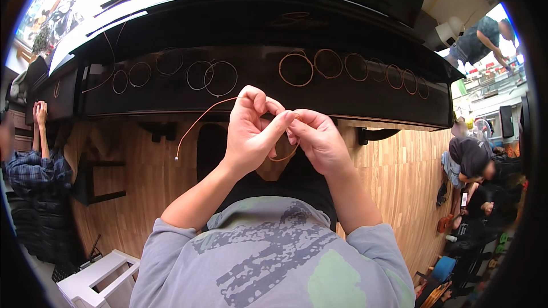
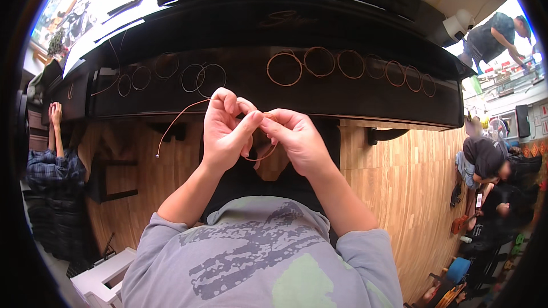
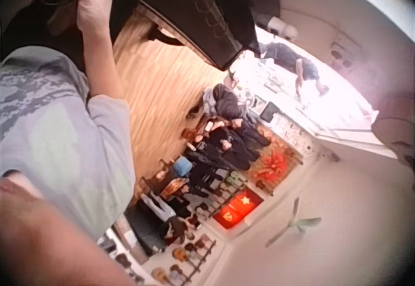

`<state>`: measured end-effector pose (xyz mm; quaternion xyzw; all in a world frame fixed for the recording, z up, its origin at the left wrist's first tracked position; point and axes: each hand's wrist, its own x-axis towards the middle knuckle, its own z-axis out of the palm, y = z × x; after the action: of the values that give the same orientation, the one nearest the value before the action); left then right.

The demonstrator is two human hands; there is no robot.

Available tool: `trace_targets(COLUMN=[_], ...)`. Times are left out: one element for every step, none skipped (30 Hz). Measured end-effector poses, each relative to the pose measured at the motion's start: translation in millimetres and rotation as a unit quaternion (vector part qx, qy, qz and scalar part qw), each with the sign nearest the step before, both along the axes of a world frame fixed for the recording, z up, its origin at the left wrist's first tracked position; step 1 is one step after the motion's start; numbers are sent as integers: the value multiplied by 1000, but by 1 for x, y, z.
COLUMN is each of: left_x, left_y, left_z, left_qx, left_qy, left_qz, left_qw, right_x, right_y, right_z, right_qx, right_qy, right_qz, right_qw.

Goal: The person shapes copper wire into circular loops by hand, repeatedly bending and twisting the ends to form closed rings. The person places the finished loops on the piano lid and continues with additional pieces of wire.

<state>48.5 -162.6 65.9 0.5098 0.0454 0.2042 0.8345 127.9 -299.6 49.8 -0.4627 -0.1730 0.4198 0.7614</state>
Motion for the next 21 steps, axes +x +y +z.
trace_targets(left_x=[0, 0, 0, 0, 0, 0, 1, 1, 1, 2, 3, 4, 5, 6, 6, 6, 6, 6, 5, 4, 4], left_y=[1, 3, 5, 8, 10, 11, 12, 14, 15, 15, 13, 12, 12, 11, 11, 11, 12, 12, 11, 10, 9], left_z=[0, 0, 0, 0, 0, 1, 0, -1, -2, -2, -1, 0, -1, -2, -3, -3, -4, -4, -4, -3, -3], left_qx=[5, 10, 12, 12, 13, 18, 22, 27, 32, 33, 34, 35, 34, 33, 31, 34, 37, 40, 40, 40, 41], left_qy=[5, 9, 15, 20, 25, 29, 35, 40, 45, 45, 46, 46, 45, 44, 42, 48, 54, 60, 67, 74, 81], left_qz=[6, 11, 9, 3, -3, -4, -12, -19, -27, -25, -24, -23, -25, -27, -29, -32, -34, -36, -39, -41, -44], left_qw=[1000, 1000, 1000, 1000, 1000, 999, 999, 999, 998, 998, 998, 998, 998, 998, 998, 998, 997, 997, 996, 996, 995], right_x=[4, 6, 8, 10, 11, 13, 15, 16, 16, 16, 16, 15, 13, 9, 6, 4, 1, 0, 1, 2, 4], right_y=[0, -1, -2, -3, -4, -4, -4, -5, -5, -5, -4, -4, -2, 0, 2, 2, 2, 2, 2, 1, 0], right_z=[-2, 8, 11, 12, 12, 13, 13, 14, 14, 13, 12, 12, 13, 15, 16, 15, 12, 10, 10, 9, 8], right_qx=[-10, -32, -35, -40, -44, -40, -37, -33, -30, -34, -39, -43, -50, -57, -65, -75, -85, -95, -124, -153, -182], right_qy=[-28, -40, -43, -47, -51, -51, -46, -41, -36, -34, -32, -30, -39, -49, -58, -92, -126, -159, -193, -227, -260], right_qz=[11, 30, 43, 53, 62, 66, 75, 85, 94, 99, 105, 111, 108, 106, 103, 82, 61, 40, 22, 5, -13], right_qw=[999, 998, 998, 997, 996, 996, 995, 995, 994, 994, 993, 993, 992, 992, 991, 990, 987, 982, 973, 962, 948])
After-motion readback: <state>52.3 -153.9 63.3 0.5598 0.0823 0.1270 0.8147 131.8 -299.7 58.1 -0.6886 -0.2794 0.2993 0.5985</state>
